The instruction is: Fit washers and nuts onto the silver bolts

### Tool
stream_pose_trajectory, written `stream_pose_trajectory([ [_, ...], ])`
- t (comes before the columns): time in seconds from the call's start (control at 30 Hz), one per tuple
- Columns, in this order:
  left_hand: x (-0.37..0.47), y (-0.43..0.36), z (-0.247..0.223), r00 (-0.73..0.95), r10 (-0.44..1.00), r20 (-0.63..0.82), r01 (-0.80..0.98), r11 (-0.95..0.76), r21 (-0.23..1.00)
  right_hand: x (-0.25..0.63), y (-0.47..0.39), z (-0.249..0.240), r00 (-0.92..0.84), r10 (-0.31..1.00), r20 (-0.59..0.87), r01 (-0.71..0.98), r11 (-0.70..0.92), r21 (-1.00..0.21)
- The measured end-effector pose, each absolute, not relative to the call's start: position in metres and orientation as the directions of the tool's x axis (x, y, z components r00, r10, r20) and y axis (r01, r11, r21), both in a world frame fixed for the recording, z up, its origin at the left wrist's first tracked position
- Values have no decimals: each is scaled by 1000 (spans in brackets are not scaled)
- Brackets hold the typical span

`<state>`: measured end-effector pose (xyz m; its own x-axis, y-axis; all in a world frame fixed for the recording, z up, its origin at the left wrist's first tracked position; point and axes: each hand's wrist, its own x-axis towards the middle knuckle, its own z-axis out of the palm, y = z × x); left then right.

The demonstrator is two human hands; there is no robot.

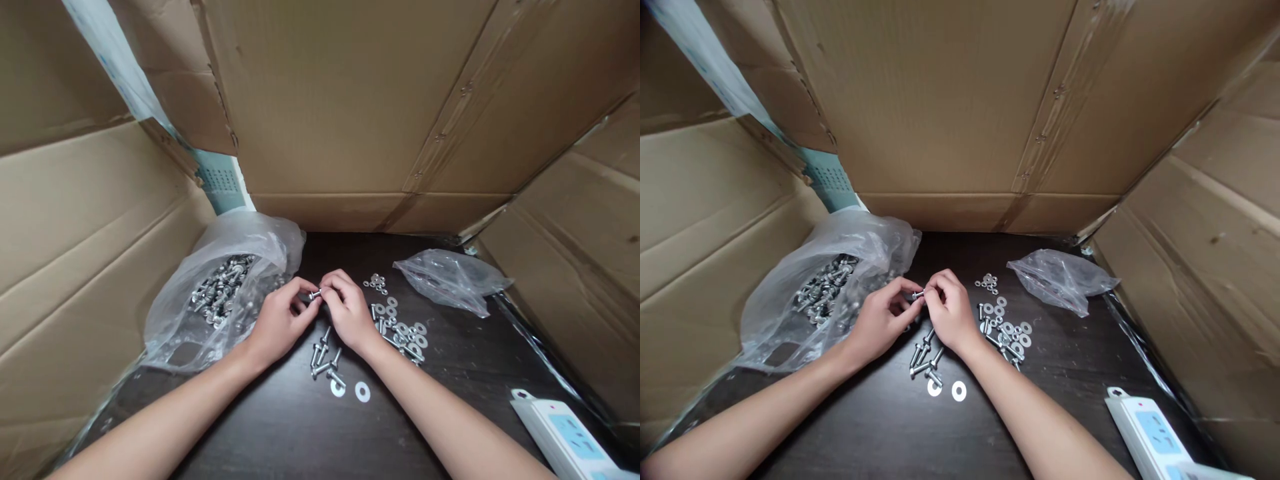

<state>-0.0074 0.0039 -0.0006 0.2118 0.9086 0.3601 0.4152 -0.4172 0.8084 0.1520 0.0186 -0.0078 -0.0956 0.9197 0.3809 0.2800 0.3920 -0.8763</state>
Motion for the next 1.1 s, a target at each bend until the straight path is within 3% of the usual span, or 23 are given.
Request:
stream_pose_trajectory([
  [1.1,-7,4,2,223,908,355,384,-417,824,153,18,-8,-104,922,374,221,388,-895],
])
